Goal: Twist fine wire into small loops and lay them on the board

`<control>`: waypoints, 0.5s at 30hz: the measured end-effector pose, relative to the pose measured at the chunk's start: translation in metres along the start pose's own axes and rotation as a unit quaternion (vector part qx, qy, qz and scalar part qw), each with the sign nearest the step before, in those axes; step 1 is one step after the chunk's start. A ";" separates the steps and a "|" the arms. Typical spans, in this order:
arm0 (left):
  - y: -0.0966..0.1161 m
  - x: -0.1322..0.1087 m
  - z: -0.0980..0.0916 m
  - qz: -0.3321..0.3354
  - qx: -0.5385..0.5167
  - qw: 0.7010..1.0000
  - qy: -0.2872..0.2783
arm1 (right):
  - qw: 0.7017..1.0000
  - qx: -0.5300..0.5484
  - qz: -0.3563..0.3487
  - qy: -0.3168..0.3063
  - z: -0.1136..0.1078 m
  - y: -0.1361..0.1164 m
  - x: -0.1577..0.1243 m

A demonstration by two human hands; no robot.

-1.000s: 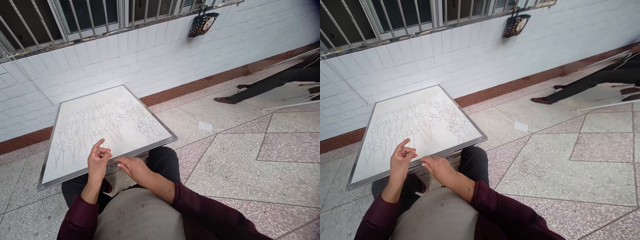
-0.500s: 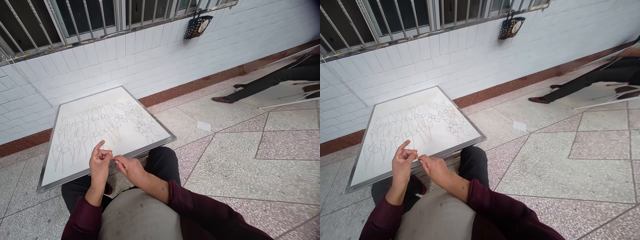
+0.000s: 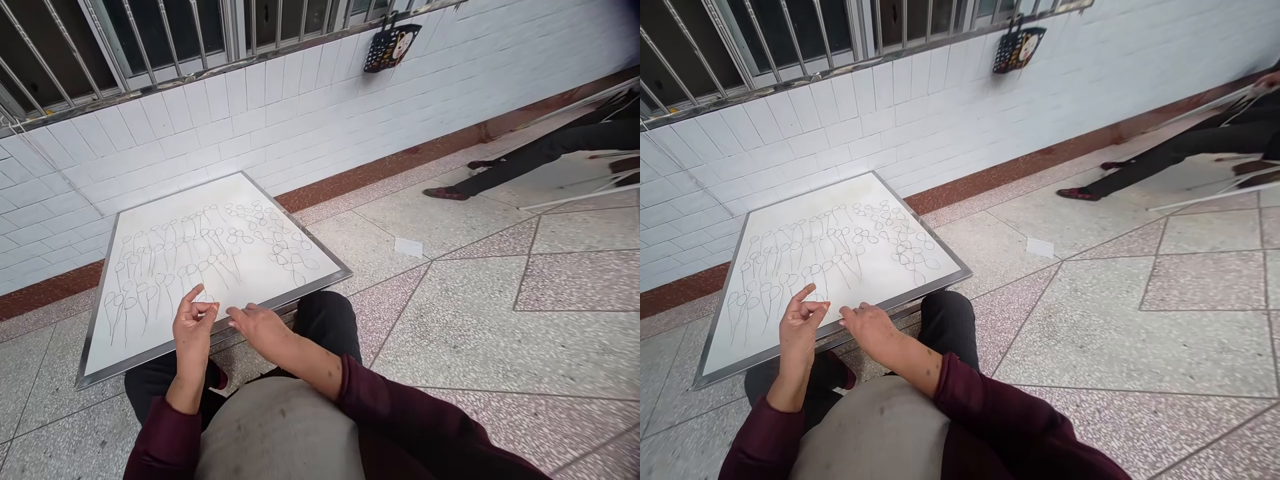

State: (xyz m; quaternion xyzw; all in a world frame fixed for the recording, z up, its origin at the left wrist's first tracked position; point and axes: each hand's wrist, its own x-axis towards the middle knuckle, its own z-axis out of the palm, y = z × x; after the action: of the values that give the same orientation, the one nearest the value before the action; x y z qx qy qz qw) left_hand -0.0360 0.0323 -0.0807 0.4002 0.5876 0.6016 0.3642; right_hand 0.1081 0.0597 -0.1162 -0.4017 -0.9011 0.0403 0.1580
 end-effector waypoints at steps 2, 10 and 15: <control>-0.001 -0.001 0.002 -0.007 -0.002 1.000 -0.013 | 1.000 0.012 0.004 0.013 -0.003 -0.002 0.001; -0.004 -0.006 0.008 -0.014 -0.029 0.998 -0.045 | 0.996 0.043 0.066 0.031 -0.002 -0.013 0.004; -0.007 -0.004 0.004 -0.016 -0.016 0.997 -0.071 | 0.997 0.073 0.037 -0.006 0.000 -0.007 -0.001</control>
State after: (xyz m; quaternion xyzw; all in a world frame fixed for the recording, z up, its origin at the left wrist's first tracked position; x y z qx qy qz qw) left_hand -0.0310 0.0302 -0.0884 0.4265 0.5567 0.5750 0.4214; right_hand 0.1037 0.0538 -0.1153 -0.4219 -0.8812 0.1146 0.1797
